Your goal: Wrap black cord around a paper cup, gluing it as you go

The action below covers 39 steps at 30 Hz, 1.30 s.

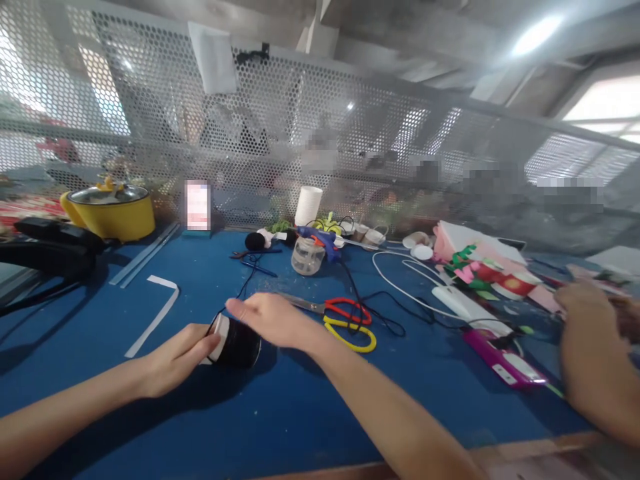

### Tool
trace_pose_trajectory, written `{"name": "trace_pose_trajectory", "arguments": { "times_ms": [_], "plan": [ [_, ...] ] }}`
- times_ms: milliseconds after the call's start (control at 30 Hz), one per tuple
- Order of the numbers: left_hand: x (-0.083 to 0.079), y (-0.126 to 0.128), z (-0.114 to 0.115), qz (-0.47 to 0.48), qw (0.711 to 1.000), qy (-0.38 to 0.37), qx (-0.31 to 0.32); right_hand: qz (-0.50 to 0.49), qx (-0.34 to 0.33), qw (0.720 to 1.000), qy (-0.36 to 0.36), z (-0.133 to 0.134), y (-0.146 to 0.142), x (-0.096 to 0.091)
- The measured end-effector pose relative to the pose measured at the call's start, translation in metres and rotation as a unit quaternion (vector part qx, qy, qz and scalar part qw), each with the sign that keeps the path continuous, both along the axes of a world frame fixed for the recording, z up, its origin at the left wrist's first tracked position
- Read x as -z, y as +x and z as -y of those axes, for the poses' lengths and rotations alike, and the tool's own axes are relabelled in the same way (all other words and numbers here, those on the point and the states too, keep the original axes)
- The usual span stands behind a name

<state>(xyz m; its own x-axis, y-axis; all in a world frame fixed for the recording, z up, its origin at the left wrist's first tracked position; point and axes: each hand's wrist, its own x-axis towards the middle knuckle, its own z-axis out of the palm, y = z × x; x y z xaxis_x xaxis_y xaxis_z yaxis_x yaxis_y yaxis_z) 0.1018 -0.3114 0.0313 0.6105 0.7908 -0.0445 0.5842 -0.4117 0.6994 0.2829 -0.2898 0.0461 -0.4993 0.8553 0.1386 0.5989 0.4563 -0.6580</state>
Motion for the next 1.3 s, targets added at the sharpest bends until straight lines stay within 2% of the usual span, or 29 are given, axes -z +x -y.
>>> {"name": "trace_pose_trajectory", "arguments": {
  "times_ms": [67,100,267,367,600,700,900,1033,1167,1300],
  "plan": [
    [-0.001,0.002,0.001,-0.004,1.000,0.007,0.012,-0.023,-0.078,0.996,-0.039,0.003,-0.015,0.006],
    [-0.002,0.002,0.001,-0.006,1.000,0.012,0.019,-0.038,-0.090,0.994,-0.056,0.004,-0.019,0.007],
    [-0.003,0.005,0.000,-0.007,0.998,0.041,0.055,-0.161,-0.012,0.978,-0.129,0.008,-0.022,0.006],
    [-0.003,0.007,-0.001,-0.010,0.997,0.045,0.054,-0.227,-0.019,0.963,-0.144,0.012,-0.022,0.005],
    [-0.007,0.013,-0.002,-0.015,0.997,0.027,0.064,-0.261,0.005,0.960,-0.097,0.019,-0.024,0.005],
    [-0.009,0.012,-0.003,-0.011,0.998,0.013,0.060,-0.284,0.036,0.955,-0.072,0.018,-0.023,0.009],
    [-0.005,-0.001,-0.012,0.009,0.989,-0.104,0.101,-0.299,0.111,0.946,-0.064,0.015,-0.016,0.017],
    [0.003,-0.004,-0.017,0.041,0.981,-0.161,0.101,-0.293,0.102,0.948,-0.065,0.017,-0.012,0.015],
    [0.003,-0.001,-0.019,0.111,0.961,-0.228,0.110,-0.275,0.101,0.955,-0.033,0.020,-0.010,0.010],
    [0.001,0.001,-0.017,0.125,0.956,-0.243,0.111,-0.254,0.113,0.961,-0.013,0.020,-0.009,0.008]
  ]
}}
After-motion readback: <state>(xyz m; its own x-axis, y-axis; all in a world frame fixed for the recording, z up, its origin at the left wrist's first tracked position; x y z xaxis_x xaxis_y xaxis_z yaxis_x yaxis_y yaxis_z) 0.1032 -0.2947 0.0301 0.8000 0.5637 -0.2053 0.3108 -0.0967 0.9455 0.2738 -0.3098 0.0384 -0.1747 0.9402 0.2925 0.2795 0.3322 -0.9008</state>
